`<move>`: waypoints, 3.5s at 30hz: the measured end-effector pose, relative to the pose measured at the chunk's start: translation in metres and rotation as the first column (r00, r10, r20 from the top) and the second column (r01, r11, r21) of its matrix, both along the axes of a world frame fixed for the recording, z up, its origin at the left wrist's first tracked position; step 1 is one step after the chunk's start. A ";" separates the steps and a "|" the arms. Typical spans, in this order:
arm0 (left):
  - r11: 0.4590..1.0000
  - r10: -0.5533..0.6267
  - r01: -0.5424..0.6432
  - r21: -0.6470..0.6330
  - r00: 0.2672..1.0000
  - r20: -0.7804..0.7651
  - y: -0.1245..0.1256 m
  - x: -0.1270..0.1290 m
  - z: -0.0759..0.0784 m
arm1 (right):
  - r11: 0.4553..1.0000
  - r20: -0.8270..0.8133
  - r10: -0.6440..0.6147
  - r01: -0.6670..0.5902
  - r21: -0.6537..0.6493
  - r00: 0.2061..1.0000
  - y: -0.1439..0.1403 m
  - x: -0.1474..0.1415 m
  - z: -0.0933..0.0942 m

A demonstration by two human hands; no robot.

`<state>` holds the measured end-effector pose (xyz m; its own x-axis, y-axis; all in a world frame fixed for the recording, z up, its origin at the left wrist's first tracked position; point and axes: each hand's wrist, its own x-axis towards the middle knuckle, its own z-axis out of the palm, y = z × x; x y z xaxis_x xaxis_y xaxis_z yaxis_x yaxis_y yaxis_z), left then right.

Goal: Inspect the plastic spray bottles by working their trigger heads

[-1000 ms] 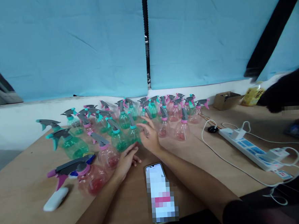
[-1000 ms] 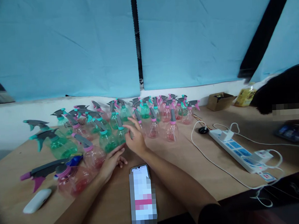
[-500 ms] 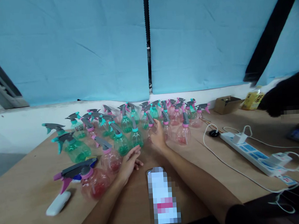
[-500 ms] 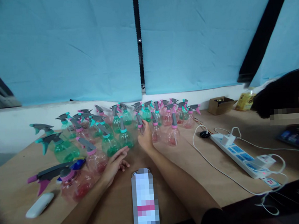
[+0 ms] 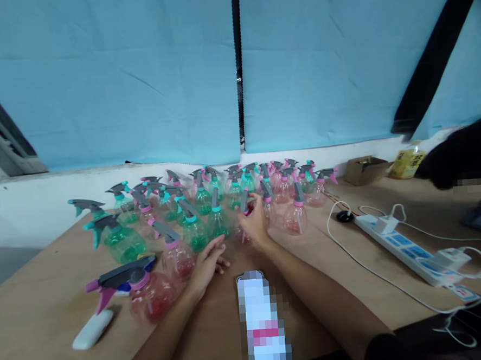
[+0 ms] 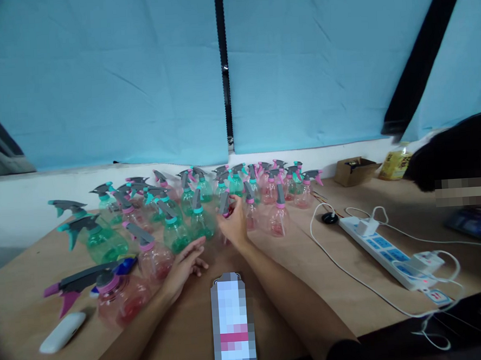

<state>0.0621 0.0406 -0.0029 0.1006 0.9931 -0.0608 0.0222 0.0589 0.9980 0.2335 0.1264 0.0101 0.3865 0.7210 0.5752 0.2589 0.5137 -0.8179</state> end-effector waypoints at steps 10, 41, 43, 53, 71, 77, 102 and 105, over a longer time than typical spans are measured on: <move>0.999 -0.002 0.004 0.047 0.999 -0.047 -0.002 0.001 0.000 | 0.747 0.159 0.662 -0.662 -0.059 0.732 -0.004 0.020 0.026; 0.993 -0.108 0.114 0.026 0.979 -0.176 -0.004 0.003 -0.001 | 0.535 0.045 0.844 -0.833 -0.137 0.534 -0.019 0.023 0.034; 0.994 -0.104 0.110 0.023 0.978 -0.180 -0.004 0.003 0.000 | 0.538 0.042 0.842 -0.830 -0.148 0.538 -0.019 0.022 0.033; 0.992 -0.113 0.124 0.037 0.971 -0.209 -0.006 0.006 0.001 | 0.533 0.004 0.842 -0.832 -0.152 0.539 -0.016 0.020 0.030; 0.989 -0.108 0.126 0.074 0.971 -0.211 -0.005 0.005 -0.001 | 0.542 -0.005 0.835 -0.823 -0.169 0.551 -0.019 0.019 0.033; 0.988 -0.118 0.137 0.072 0.967 -0.226 -0.004 0.004 -0.004 | 0.560 -0.069 0.815 -0.814 -0.157 0.575 -0.020 0.017 0.031; 0.988 -0.132 0.146 0.045 0.963 -0.236 -0.002 0.001 -0.004 | 0.988 0.073 0.139 -0.143 0.059 0.988 -0.010 -0.002 0.000; 0.991 -0.123 0.134 0.033 0.966 -0.227 -0.003 0.002 -0.002 | 0.983 0.205 0.150 -0.168 0.072 0.967 -0.014 0.002 -0.006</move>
<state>0.0641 0.0376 -0.0048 0.2165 0.9750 -0.0497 0.2493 -0.0060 0.9684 0.2360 0.1124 0.0038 0.1433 0.7069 0.6926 0.3204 0.6290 -0.7083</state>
